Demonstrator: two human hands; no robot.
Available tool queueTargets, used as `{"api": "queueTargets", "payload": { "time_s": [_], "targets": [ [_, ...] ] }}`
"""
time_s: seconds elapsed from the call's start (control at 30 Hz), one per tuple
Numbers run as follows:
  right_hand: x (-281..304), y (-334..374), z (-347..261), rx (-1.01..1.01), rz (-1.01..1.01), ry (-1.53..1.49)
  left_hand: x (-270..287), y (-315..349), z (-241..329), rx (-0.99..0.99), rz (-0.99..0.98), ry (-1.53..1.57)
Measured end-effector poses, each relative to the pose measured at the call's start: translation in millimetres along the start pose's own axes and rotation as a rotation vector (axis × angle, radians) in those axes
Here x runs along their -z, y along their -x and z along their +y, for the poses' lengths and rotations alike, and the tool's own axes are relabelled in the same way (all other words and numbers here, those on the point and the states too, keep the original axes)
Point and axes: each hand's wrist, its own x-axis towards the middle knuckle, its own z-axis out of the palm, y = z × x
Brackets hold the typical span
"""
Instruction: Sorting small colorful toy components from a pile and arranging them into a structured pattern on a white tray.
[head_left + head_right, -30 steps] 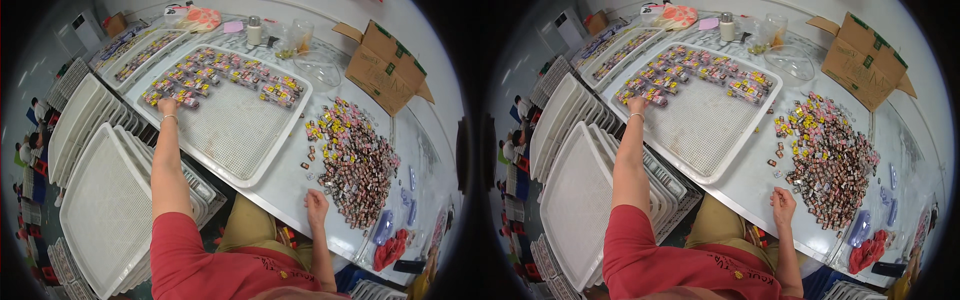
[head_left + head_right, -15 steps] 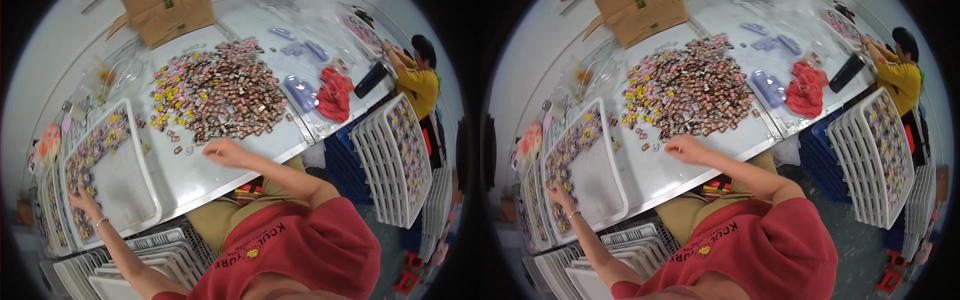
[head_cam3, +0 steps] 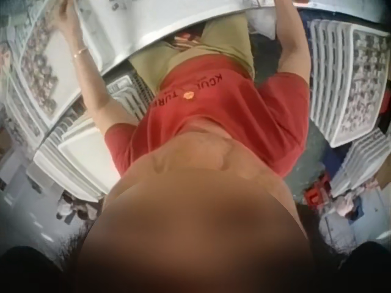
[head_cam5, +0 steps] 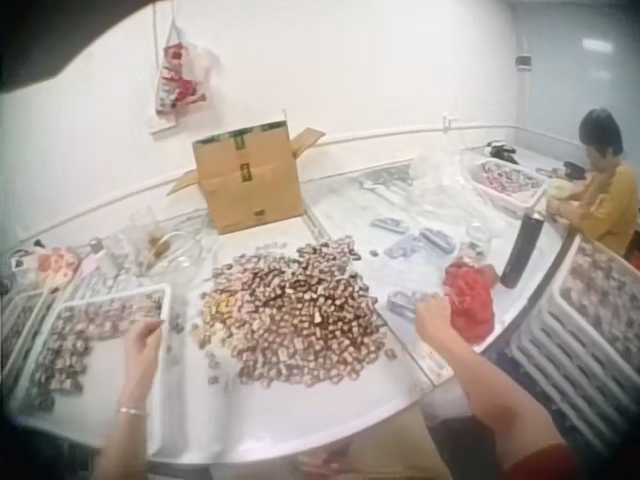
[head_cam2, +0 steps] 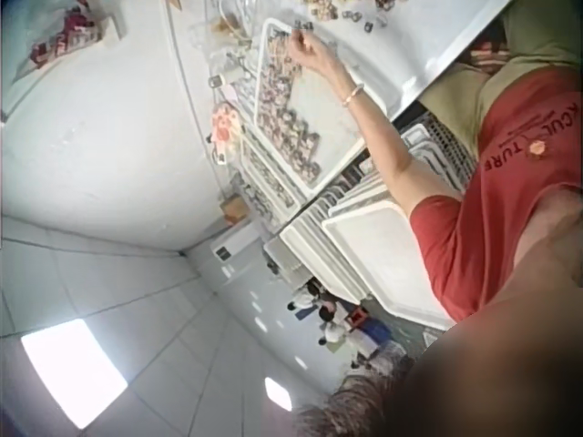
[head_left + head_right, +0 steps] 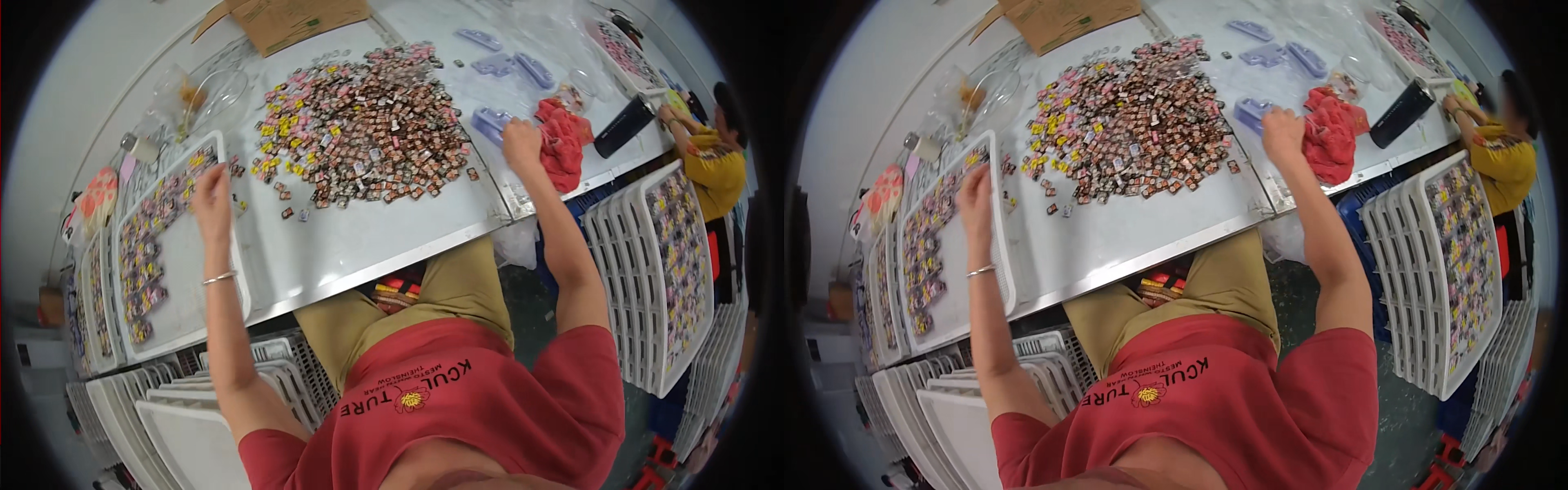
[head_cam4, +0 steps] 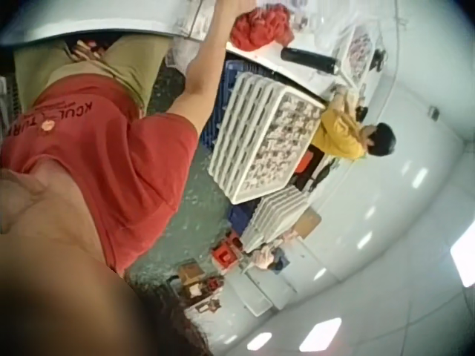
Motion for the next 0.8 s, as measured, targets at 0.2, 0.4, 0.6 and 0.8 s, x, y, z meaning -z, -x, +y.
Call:
{"api": "queueTargets", "payload": {
  "time_s": [0.2,0.4,0.6,0.8],
  "targets": [
    [10.5,6.6,15.2,0.037,-0.014,-0.185,-84.1,99.9,14.8,0.073,-0.098,-0.088],
    [10.9,5.3,19.2,0.016,-0.078,-0.273,-94.9,153.7,-7.6,0.187,-0.024,0.053],
    [13.5,-11.5,25.9,-0.095,-0.306,-0.446,-93.2,160.1,-4.5,-0.015,-0.017,-0.095],
    [12.1,-29.1,42.3,-0.115,-0.475,-0.534,-97.5,161.2,-0.7,0.031,-0.050,-0.048]
  ]
}}
